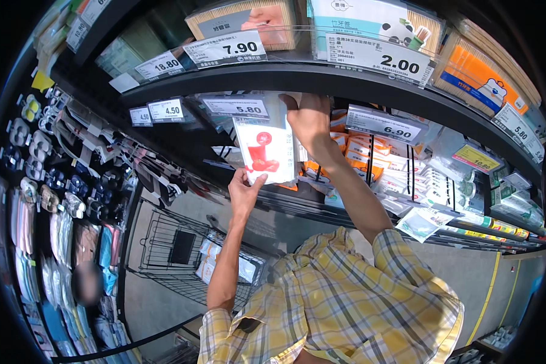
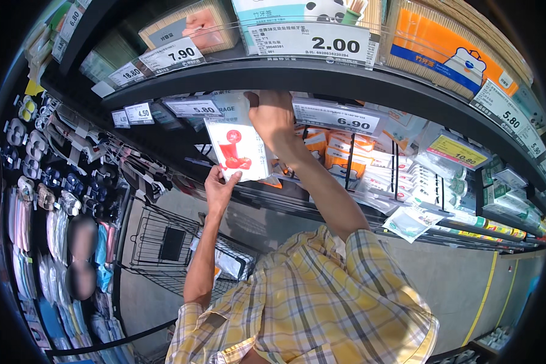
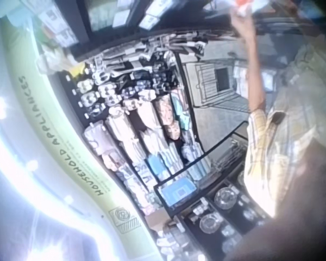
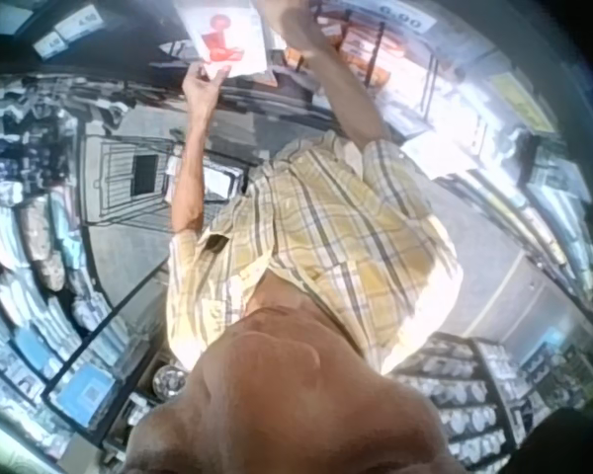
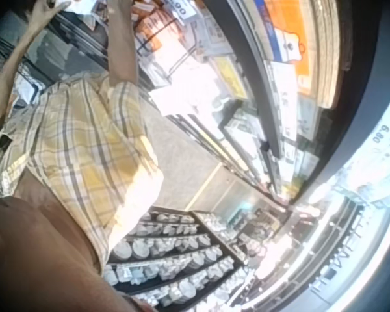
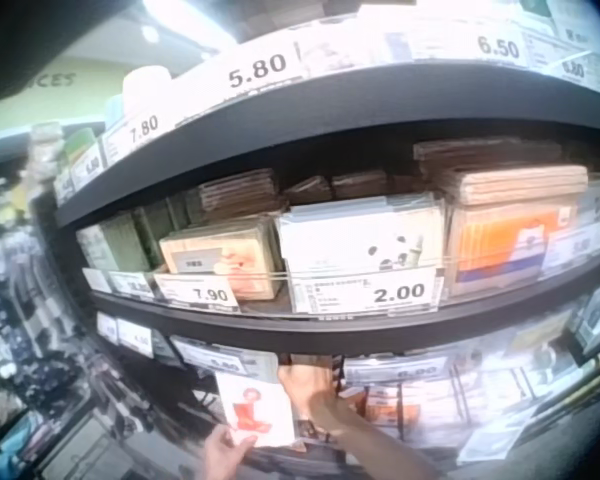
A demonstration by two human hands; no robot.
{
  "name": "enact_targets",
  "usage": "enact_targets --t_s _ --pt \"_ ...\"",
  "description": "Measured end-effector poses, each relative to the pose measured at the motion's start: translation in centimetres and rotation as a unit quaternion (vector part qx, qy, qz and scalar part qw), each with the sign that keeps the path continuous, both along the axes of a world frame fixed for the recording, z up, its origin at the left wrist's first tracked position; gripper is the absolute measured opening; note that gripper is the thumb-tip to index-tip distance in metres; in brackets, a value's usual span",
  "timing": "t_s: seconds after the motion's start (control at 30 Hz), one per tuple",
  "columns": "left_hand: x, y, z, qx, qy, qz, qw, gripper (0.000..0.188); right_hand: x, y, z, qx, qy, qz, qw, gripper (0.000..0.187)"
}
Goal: Pick various packaged household and hygiene items from supermarket shelves and place them into a shopping cart.
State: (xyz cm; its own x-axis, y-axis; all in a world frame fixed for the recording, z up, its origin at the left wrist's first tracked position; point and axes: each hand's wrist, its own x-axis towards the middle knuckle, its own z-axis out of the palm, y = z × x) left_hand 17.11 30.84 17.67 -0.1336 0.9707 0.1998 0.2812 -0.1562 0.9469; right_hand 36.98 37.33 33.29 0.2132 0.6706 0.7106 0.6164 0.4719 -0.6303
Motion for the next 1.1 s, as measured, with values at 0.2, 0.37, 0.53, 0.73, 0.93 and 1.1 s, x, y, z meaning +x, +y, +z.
enact_targets --t_s 0.2,0.37,0.53,0.73,0.93,1.1 --pt "0.5 0.3 0.9 0.050 -0.050 0.033 0.997 0.024 -0.1 0.4 -0.7 0.019 0.005 0.004 1.000 0.016" --pt "1.4 0.5 2.1 0.031 -0.004 0.037 0.999 0.028 -0.3 0.2 -0.7 0.005 -0.003 0.009 1.000 0.035" --pt "1.7 0.8 2.8 0.028 0.035 0.048 0.998 0.028 -0.2 0.4 -0.6 0.022 -0.033 -0.012 0.999 0.035" --pt "2.5 1.3 4.0 0.008 0.082 0.047 0.996 0.028 0.3 0.6 0.0 0.000 -0.005 0.021 1.000 0.030" --pt "2.7 2.3 4.1 0.016 0.168 0.039 0.985 0.031 0.4 0.5 0.3 -0.009 -0.027 0.027 0.999 0.030" --pt "3.1 3.0 4.6 -0.012 0.197 0.014 0.980 0.036 0.8 0.7 0.0 -0.006 -0.021 0.026 0.999 0.031"
